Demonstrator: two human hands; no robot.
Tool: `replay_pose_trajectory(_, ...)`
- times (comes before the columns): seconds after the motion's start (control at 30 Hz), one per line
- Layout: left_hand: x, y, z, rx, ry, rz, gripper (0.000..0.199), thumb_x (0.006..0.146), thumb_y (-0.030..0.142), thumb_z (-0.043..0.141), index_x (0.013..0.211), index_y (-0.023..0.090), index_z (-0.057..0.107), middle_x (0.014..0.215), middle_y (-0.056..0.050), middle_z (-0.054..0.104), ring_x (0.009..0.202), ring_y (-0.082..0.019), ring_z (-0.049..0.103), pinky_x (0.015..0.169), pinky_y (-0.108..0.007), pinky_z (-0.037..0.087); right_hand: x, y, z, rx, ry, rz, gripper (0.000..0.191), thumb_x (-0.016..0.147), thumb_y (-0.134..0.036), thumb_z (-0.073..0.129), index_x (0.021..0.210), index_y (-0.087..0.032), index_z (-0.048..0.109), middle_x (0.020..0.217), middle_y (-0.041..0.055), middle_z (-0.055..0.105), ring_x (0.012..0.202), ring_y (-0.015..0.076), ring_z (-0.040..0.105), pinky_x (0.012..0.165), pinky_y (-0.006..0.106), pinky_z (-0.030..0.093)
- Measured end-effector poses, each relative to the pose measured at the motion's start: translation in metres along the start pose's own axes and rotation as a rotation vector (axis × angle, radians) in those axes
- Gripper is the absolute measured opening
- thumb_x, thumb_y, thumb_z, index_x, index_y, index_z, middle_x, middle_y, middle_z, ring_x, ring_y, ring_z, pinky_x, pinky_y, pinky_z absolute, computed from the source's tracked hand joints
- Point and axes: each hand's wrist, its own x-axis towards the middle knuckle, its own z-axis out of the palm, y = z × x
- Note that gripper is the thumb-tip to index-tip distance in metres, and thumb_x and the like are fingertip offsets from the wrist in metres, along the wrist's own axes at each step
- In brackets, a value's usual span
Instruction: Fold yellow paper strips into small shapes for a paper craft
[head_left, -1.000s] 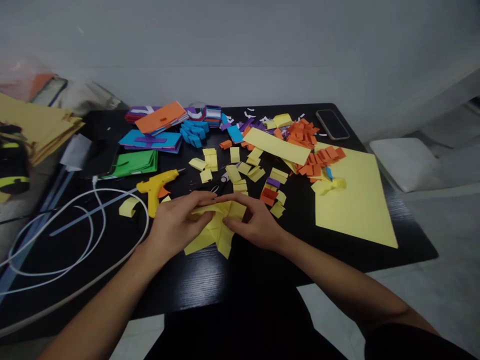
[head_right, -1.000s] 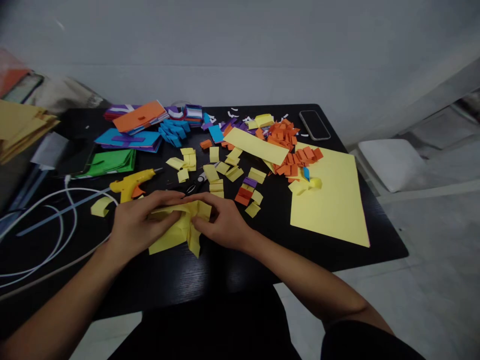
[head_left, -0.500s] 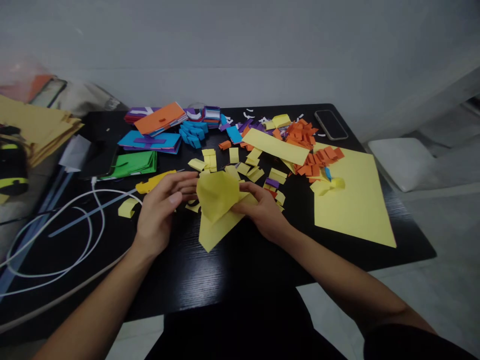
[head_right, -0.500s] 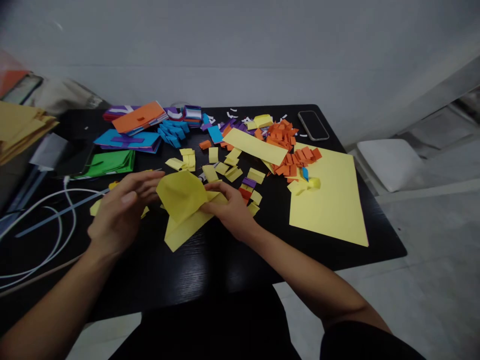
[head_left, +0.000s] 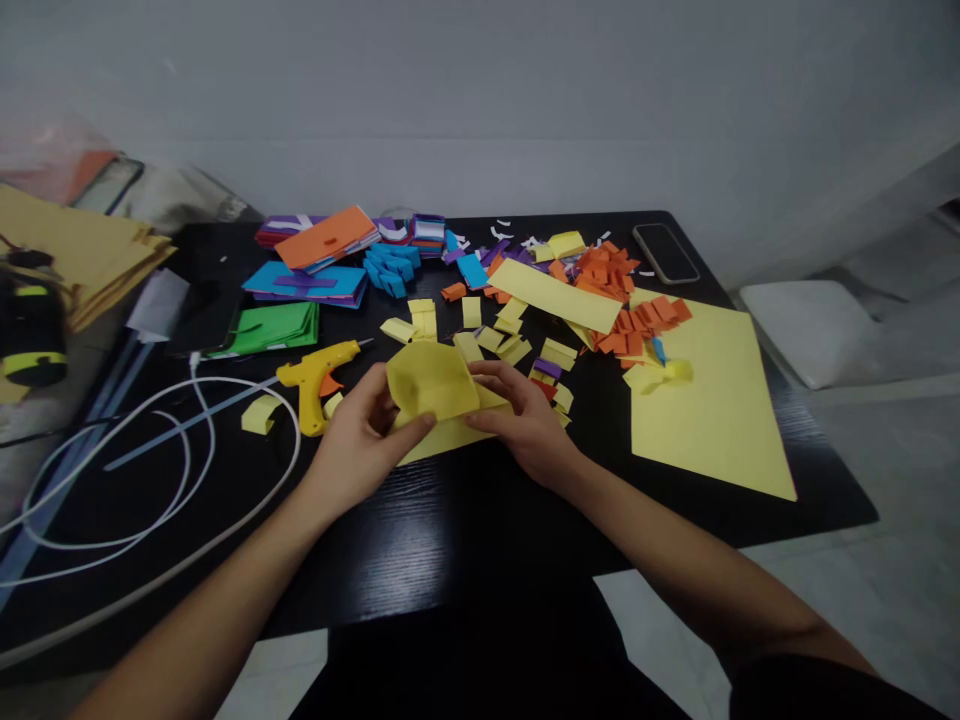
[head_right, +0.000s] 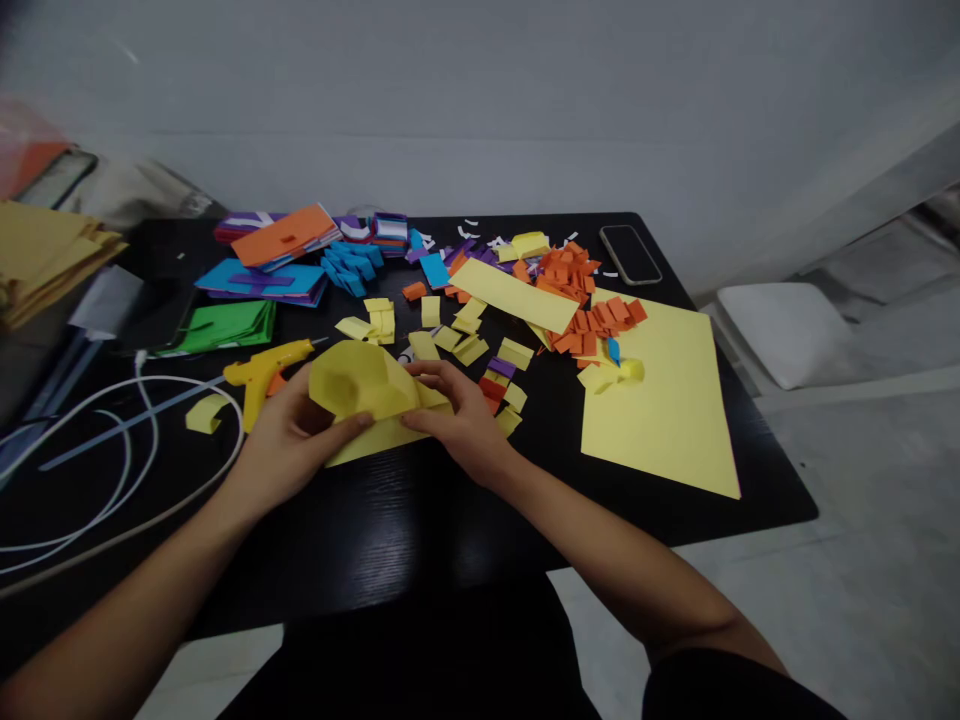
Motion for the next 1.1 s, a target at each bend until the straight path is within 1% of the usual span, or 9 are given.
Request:
replay_pose_trajectory(0.1, 0.001, 0.001, -0.001, -0.001, 0.007, -0.001, 0.042, 0.075, 0.031, 0.083, 0.11, 0.02, 0.063, 0.108, -0.006, 0.072, 0.103, -0.027, 0.071, 0.091, -0.041, 0.058, -0.001, -0.003, 0.001, -0.032, -0.046, -0.013, 0.047, 0.074, -0.025, 0.082, 0.117, -0.033, 0.065, 0.115, 0.0007, 0.068, 0.107, 0.0235, 0.065, 0.093, 0.041, 0.055)
replay_pose_trajectory(0.23, 0.001, 0.006, -0.004, 0.006, -0.001, -0.022, 0.039, 0.075, 0.031, 0.083, 0.109, 0.019, 0.067, 0.105, -0.006, 0.073, 0.099, -0.026, 0.072, 0.087, -0.038, 0.059, -0.002, -0.006, 0.004, -0.148, -0.014, -0.094, 0.046, 0.075, -0.03, 0.083, 0.117, -0.03, 0.066, 0.111, 0.0023, 0.069, 0.108, 0.0241, 0.065, 0.097, 0.043, 0.053)
replay_pose_trajectory(0.33, 0.001, 0.011, -0.005, 0.002, 0.001, -0.049, 0.039, 0.075, 0.033, 0.082, 0.11, 0.02, 0.069, 0.1, -0.005, 0.074, 0.091, -0.025, 0.072, 0.081, -0.036, 0.059, -0.002, -0.005, 0.004, -0.148, -0.001, -0.111, 0.042, 0.08, -0.032, 0.08, 0.119, -0.029, 0.065, 0.108, 0.0025, 0.071, 0.102, 0.0232, 0.068, 0.09, 0.041, 0.056)
replay_pose_trajectory(0.43, 0.001, 0.013, -0.005, 0.003, 0.01, -0.072, 0.034, 0.077, 0.037, 0.08, 0.105, 0.02, 0.07, 0.094, -0.004, 0.075, 0.084, -0.024, 0.071, 0.075, -0.036, 0.059, -0.002, -0.005, 0.003, -0.143, -0.015, -0.1, 0.042, 0.083, -0.032, 0.075, 0.123, -0.03, 0.064, 0.106, 0.0023, 0.071, 0.099, 0.0224, 0.068, 0.084, 0.038, 0.058)
replay_pose_trajectory(0.5, 0.0, 0.012, -0.005, 0.066, 0.047, -0.052, 0.028, 0.081, 0.04, 0.076, 0.099, 0.02, 0.07, 0.089, -0.004, 0.075, 0.078, -0.024, 0.07, 0.07, -0.036, 0.058, -0.004, -0.006, 0.005, -0.162, -0.028, -0.106, 0.042, 0.083, -0.03, 0.075, 0.123, -0.03, 0.064, 0.107, 0.0022, 0.07, 0.098, 0.0215, 0.068, 0.084, 0.037, 0.058)
replay_pose_trajectory(0.6, -0.001, 0.008, -0.006, 0.244, 0.128, 0.023, 0.022, 0.087, 0.04, 0.07, 0.095, 0.02, 0.071, 0.082, -0.002, 0.073, 0.07, -0.022, 0.067, 0.063, -0.033, 0.054, -0.009, -0.007, 0.01, -0.228, -0.038, -0.141, 0.042, 0.082, -0.025, 0.074, 0.122, -0.03, 0.065, 0.11, 0.0029, 0.068, 0.096, 0.0208, 0.067, 0.084, 0.036, 0.058)
replay_pose_trajectory(0.73, -0.003, 0.003, -0.008, 0.347, 0.191, 0.086, 0.02, 0.09, 0.036, 0.066, 0.101, 0.021, 0.073, 0.09, -0.002, 0.076, 0.076, -0.021, 0.069, 0.064, -0.031, 0.055, -0.015, -0.007, 0.016, -0.303, -0.073, -0.173, 0.046, 0.081, -0.019, 0.072, 0.125, -0.029, 0.064, 0.118, 0.0051, 0.068, 0.1, 0.0235, 0.068, 0.085, 0.038, 0.058)
replay_pose_trajectory(0.93, -0.006, 0.0, -0.009, 0.509, 0.254, 0.135, 0.022, 0.092, 0.036, 0.064, 0.106, 0.023, 0.076, 0.089, -0.001, 0.077, 0.074, -0.021, 0.069, 0.067, -0.032, 0.054, -0.013, -0.003, 0.016, -0.265, -0.059, -0.184, 0.042, 0.083, -0.019, 0.07, 0.123, -0.029, 0.064, 0.114, 0.0043, 0.068, 0.097, 0.0216, 0.068, 0.081, 0.036, 0.059)
replay_pose_trajectory(1.1, -0.009, -0.002, -0.008, 0.543, 0.243, 0.12, 0.024, 0.093, 0.033, 0.06, 0.109, 0.022, 0.074, 0.097, -0.002, 0.078, 0.081, -0.022, 0.071, 0.067, -0.031, 0.053, -0.015, -0.001, 0.015, -0.303, -0.066, -0.22, 0.045, 0.083, -0.014, 0.07, 0.125, -0.028, 0.063, 0.119, 0.0055, 0.068, 0.102, 0.0229, 0.069, 0.087, 0.037, 0.059)
